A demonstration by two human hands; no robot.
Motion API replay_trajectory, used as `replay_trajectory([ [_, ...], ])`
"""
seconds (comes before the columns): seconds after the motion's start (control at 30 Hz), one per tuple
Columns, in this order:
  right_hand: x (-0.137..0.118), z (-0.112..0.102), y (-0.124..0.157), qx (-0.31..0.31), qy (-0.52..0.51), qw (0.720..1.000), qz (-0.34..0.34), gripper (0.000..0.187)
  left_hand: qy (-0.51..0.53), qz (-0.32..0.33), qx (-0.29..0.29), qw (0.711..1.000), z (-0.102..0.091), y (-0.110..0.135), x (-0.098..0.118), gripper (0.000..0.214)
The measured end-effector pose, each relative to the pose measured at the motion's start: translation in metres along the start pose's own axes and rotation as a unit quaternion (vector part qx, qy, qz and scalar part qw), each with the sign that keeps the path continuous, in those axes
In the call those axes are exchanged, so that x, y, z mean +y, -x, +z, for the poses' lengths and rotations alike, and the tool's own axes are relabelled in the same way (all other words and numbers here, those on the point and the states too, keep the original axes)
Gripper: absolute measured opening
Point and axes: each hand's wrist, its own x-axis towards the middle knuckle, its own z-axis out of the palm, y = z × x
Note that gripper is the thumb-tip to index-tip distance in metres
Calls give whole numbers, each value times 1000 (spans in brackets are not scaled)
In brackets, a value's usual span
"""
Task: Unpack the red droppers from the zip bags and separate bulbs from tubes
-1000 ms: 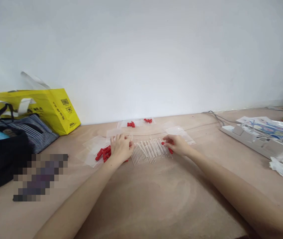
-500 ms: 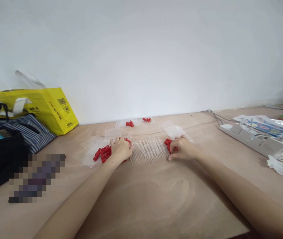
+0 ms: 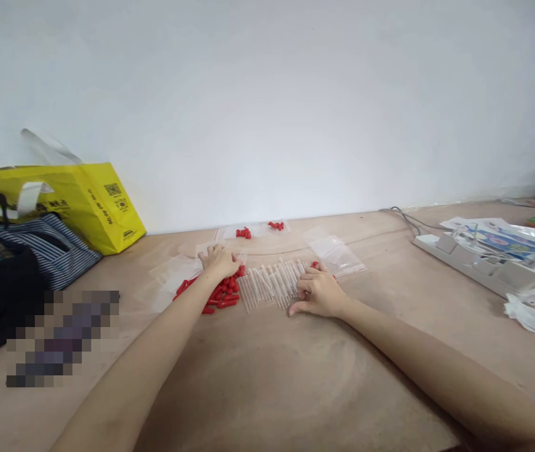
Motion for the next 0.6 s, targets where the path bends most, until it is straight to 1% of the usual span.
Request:
replay_trajectory([
  [0.1,-4,12,-9,16,28,999,8,51,-13,-4,-29,999,5,-11,3,30],
  [0.2,0,18,-15,32,43,999,9,51,-27,2,-41,999,8,-13,8,34],
  [0.33,-2,19,-17,50,47,998,5,53,-45,4,-47,998,9,-13,16,39],
  [0.5,-12,19,-18,39,29,999,-20,59,-65,3,-50,997,15,-19,21,40],
  [0.6,-15,23,-23,43,34,998,-15,59,-76,6,-47,996,19,-22,23,38],
])
